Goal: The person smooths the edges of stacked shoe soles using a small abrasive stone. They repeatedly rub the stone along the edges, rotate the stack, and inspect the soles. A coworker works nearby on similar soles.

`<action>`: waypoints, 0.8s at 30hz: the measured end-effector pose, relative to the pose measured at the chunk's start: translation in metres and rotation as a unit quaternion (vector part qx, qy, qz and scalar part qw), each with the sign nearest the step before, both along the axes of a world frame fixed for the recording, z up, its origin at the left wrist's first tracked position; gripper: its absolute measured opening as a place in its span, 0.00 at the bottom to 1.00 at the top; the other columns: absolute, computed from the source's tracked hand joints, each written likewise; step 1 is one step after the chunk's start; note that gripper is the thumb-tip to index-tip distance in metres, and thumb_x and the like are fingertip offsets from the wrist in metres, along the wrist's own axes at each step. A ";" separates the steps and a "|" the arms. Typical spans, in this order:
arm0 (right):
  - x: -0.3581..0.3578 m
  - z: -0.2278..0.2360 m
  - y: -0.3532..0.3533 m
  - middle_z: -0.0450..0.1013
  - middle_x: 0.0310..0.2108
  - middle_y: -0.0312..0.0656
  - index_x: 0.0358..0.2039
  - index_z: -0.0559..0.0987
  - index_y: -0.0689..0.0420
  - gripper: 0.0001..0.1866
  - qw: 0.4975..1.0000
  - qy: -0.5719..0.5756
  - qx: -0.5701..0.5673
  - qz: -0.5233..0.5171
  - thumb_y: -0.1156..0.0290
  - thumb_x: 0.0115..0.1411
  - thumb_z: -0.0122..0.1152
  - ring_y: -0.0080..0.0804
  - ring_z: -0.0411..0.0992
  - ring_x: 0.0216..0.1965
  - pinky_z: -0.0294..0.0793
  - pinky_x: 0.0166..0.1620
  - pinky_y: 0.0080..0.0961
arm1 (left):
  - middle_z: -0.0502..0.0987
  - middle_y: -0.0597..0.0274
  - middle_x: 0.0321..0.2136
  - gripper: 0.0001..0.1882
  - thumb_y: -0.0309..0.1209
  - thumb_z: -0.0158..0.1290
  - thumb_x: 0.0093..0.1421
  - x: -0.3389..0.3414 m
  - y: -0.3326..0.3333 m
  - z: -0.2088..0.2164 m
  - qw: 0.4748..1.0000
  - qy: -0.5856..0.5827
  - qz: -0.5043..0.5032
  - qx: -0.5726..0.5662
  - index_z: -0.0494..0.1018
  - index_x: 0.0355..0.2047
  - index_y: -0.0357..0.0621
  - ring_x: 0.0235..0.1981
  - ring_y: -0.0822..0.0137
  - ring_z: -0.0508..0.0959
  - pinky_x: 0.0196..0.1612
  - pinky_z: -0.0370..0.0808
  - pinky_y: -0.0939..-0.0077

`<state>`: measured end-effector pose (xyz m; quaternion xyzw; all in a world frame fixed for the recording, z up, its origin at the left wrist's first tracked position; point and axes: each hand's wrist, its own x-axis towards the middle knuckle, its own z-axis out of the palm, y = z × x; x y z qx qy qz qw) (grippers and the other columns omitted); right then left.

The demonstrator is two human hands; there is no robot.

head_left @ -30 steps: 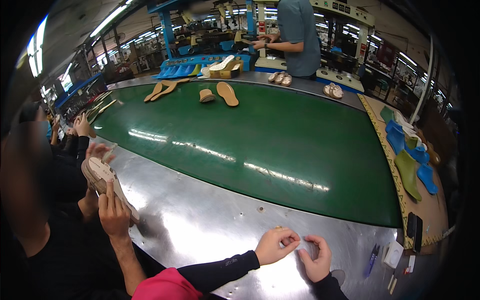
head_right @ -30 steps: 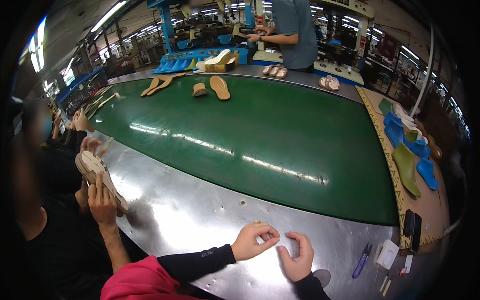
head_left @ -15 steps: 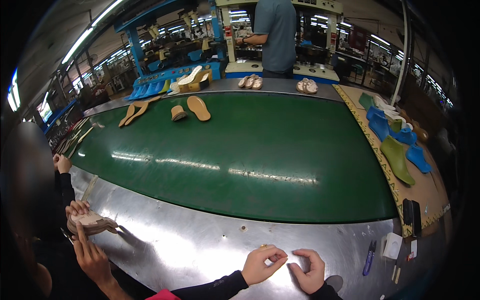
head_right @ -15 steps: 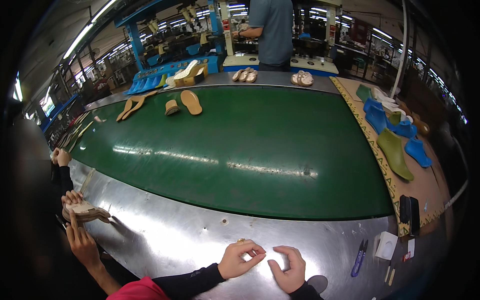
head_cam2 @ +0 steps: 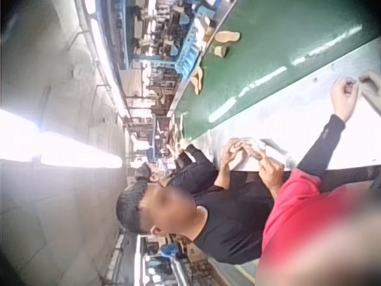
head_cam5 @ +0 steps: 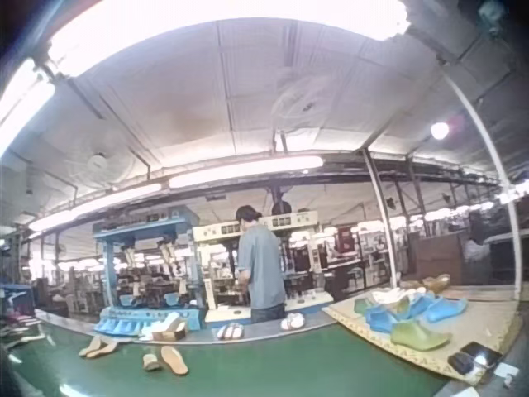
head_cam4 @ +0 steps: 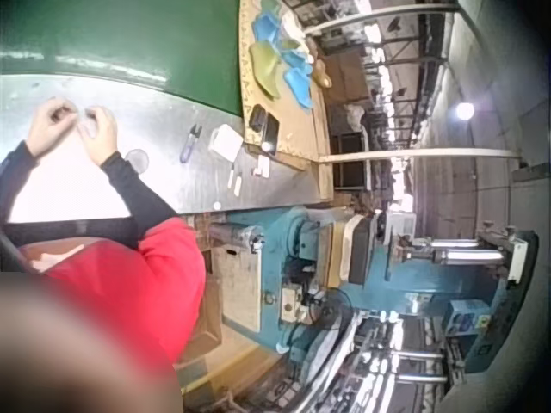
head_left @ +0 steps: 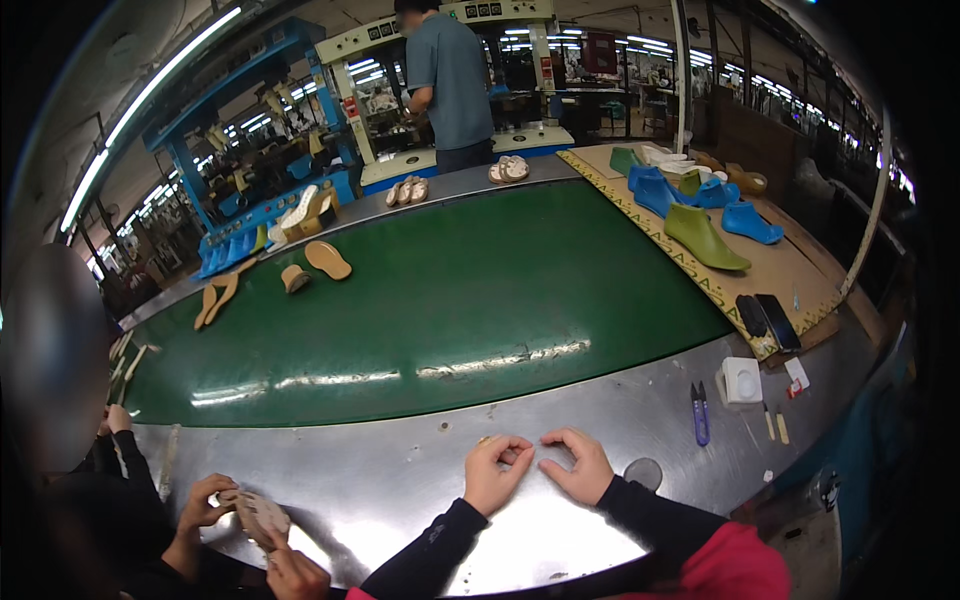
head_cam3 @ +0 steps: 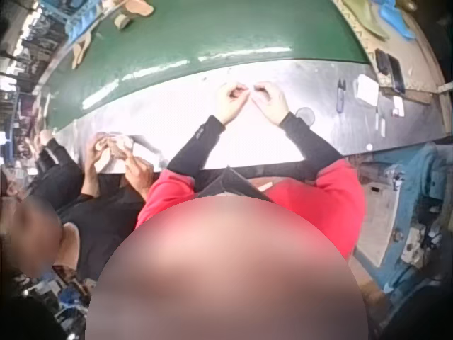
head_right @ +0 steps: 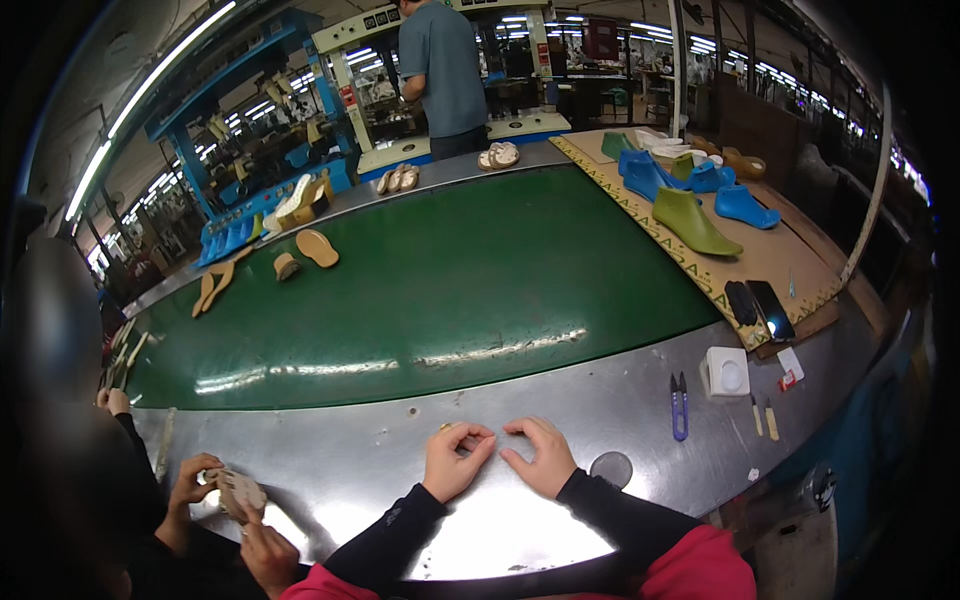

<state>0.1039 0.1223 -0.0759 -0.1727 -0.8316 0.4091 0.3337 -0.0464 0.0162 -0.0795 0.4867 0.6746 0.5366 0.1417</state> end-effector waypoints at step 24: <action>-0.050 -0.017 0.060 0.74 0.28 0.45 0.25 0.77 0.60 0.04 0.999 -0.013 0.032 -0.035 0.73 0.51 0.62 0.43 0.75 0.32 0.74 0.36 0.37 | 0.76 0.68 0.15 0.08 0.41 0.59 0.54 -0.013 0.036 -0.003 0.973 0.157 0.098 -0.134 0.80 0.29 0.54 0.20 0.62 0.78 0.25 0.72 0.66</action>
